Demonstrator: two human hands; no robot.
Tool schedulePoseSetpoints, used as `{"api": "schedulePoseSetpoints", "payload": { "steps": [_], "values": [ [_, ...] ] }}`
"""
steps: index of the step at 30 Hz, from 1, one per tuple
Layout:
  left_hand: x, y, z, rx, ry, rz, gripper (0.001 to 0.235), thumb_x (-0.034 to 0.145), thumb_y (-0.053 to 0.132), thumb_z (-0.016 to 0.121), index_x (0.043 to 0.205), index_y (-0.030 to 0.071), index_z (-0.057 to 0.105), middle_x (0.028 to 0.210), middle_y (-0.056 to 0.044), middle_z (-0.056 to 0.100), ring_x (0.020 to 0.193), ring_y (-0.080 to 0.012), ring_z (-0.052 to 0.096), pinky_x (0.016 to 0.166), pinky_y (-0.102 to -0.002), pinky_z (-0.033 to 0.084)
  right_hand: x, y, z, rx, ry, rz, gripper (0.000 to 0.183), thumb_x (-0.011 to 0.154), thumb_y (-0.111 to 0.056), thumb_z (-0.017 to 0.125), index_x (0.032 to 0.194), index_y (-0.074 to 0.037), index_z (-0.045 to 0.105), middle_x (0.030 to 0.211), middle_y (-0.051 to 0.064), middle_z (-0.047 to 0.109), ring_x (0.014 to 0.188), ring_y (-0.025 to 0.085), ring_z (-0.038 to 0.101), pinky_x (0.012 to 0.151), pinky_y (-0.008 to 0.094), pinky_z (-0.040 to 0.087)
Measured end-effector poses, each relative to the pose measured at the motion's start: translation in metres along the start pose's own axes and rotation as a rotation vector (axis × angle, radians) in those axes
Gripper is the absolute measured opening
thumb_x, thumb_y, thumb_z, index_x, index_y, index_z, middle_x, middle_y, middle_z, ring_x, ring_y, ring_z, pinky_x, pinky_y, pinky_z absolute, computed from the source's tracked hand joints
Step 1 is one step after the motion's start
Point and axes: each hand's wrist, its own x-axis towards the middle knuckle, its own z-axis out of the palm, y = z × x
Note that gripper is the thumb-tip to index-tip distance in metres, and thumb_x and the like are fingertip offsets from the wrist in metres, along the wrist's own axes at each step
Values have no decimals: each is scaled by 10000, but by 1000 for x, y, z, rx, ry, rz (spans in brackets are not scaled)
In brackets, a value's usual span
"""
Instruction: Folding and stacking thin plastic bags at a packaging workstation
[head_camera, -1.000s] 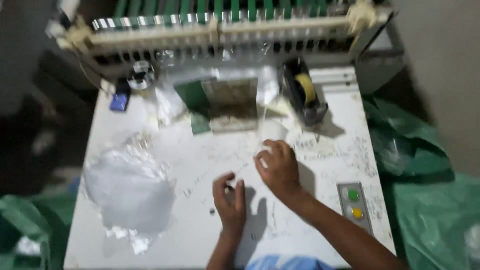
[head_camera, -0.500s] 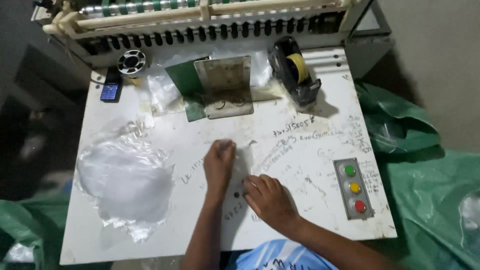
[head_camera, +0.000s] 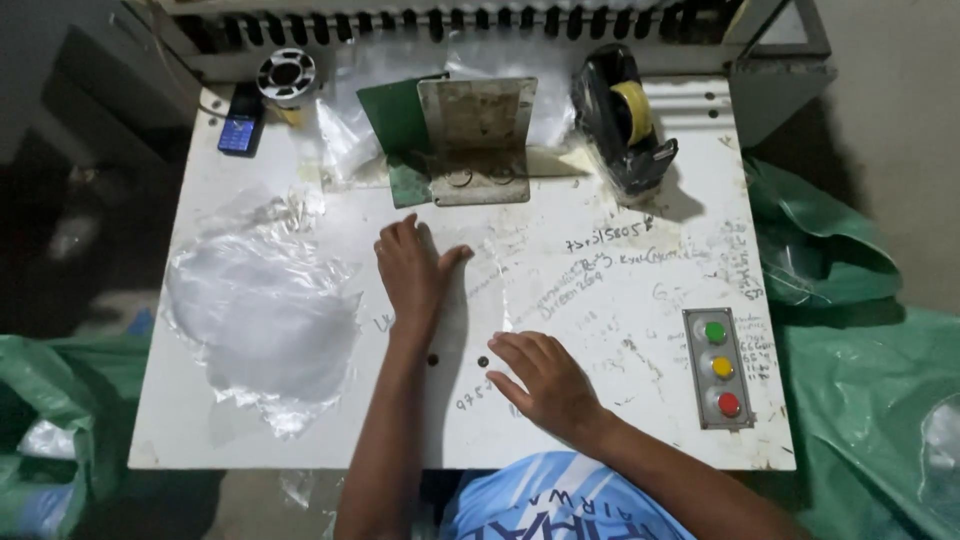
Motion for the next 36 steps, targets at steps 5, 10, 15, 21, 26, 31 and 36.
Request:
{"api": "schedulePoseSetpoints", "payload": {
  "steps": [5, 10, 15, 21, 26, 31, 36],
  "values": [
    [24, -25, 21, 72, 28, 42, 970, 690, 582, 918, 1364, 33, 488, 1209, -197, 540, 1084, -428, 587, 808, -538, 550, -2, -1, -5, 127, 76, 73, 376, 918, -145, 765, 1254, -43, 631, 1129, 115, 692, 1013, 273, 693, 829, 362, 595],
    [23, -20, 12, -21, 50, -19, 869, 687, 493, 922, 1361, 121, 519, 1233, -89, 571, 1147, -313, 544, 812, -460, 515, -5, 2, -6, 313, 148, 317, 348, 911, -135, 762, 1240, -85, 660, 1138, 88, 701, 1042, 228, 743, 837, 327, 673],
    [18, -24, 9, -162, 164, 0, 665, 926, 621, 723, 1291, 91, 557, 1097, -86, 564, 1023, -315, 625, 817, -517, 565, -5, 18, -3, 770, 269, 808, 244, 928, -152, 738, 1154, -60, 726, 985, 92, 785, 741, 120, 672, 639, 275, 594],
    [18, -18, 6, -235, 165, -65, 549, 990, 580, 675, 1273, 123, 566, 1092, -64, 577, 987, -284, 624, 809, -499, 562, 3, 19, -15, 1011, 320, 964, 378, 958, -184, 693, 1259, 25, 602, 1174, 199, 737, 817, 183, 755, 723, 310, 637],
    [49, -32, 1, -983, 293, -410, 428, 1011, 379, 679, 1277, 53, 604, 1056, -149, 681, 767, -235, 689, 655, -391, 627, 18, 20, -23, 1010, 408, 972, 458, 923, -143, 723, 1320, 53, 608, 1215, 247, 731, 1040, 275, 742, 842, 391, 628],
    [108, -77, -3, -1731, 328, -736, 1025, 880, 494, 814, 1481, -122, 256, 1174, -237, 552, 1086, -359, 660, 1071, -570, 562, 82, 74, -44, 1050, 587, 972, 709, 937, -234, 690, 1488, 106, 398, 1470, 318, 498, 1391, 421, 490, 1142, 508, 454],
    [164, -60, -13, -1677, 268, -855, 1199, 817, 560, 858, 1457, -165, 149, 993, -181, 406, 722, -266, 493, 1034, -581, 492, 127, 223, 24, 1561, 795, 1154, 318, 974, -481, 687, 1105, -202, 606, 1055, -81, 510, 1047, 102, 559, 986, 333, 439]
  ]
}}
